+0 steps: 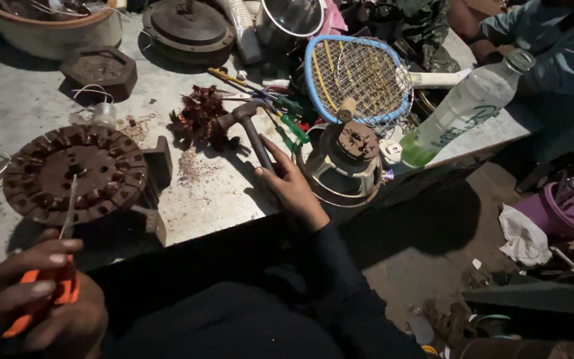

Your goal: The person uses a hammer and a screwdriver to work on a circular electrical component, likely a motor stator, on a cluttered workbench. They repeatedly strike the component and use the screwdriver to pry or adjust parts while another person sits nearby.

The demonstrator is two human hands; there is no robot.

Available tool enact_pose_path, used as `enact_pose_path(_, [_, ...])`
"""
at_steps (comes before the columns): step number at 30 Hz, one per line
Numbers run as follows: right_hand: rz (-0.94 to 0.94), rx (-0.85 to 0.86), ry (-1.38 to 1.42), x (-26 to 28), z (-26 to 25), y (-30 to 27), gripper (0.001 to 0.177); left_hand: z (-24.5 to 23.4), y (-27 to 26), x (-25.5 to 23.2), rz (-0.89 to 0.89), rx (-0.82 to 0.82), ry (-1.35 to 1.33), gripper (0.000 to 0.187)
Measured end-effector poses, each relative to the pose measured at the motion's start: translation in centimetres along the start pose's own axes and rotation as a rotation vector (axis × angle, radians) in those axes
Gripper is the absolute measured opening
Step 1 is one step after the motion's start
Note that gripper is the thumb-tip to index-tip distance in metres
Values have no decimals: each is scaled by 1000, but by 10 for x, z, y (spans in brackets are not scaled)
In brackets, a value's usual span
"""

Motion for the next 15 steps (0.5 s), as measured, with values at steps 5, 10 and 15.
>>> enact_pose_path(5, [58, -15, 38, -4, 0, 0, 71, -6, -19, 6, -155, -67, -86, 39])
enact_pose_path(10, [57, -17, 60, -3, 2, 0, 70, -37, -50, 63, -233, -7, -292, 29])
enact_pose_path(15, [87, -9, 83, -4, -1, 0, 70, -61, -75, 122, -296, 108, -467, 30])
Point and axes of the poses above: each hand's wrist, its own y-axis towards the middle knuckle, its own z-axis out of the palm, x = y × z, the point moved 6 cm from there along y, towards the middle knuckle, and after that the axes turned 8 degrees about y, right-handed, at the moved point
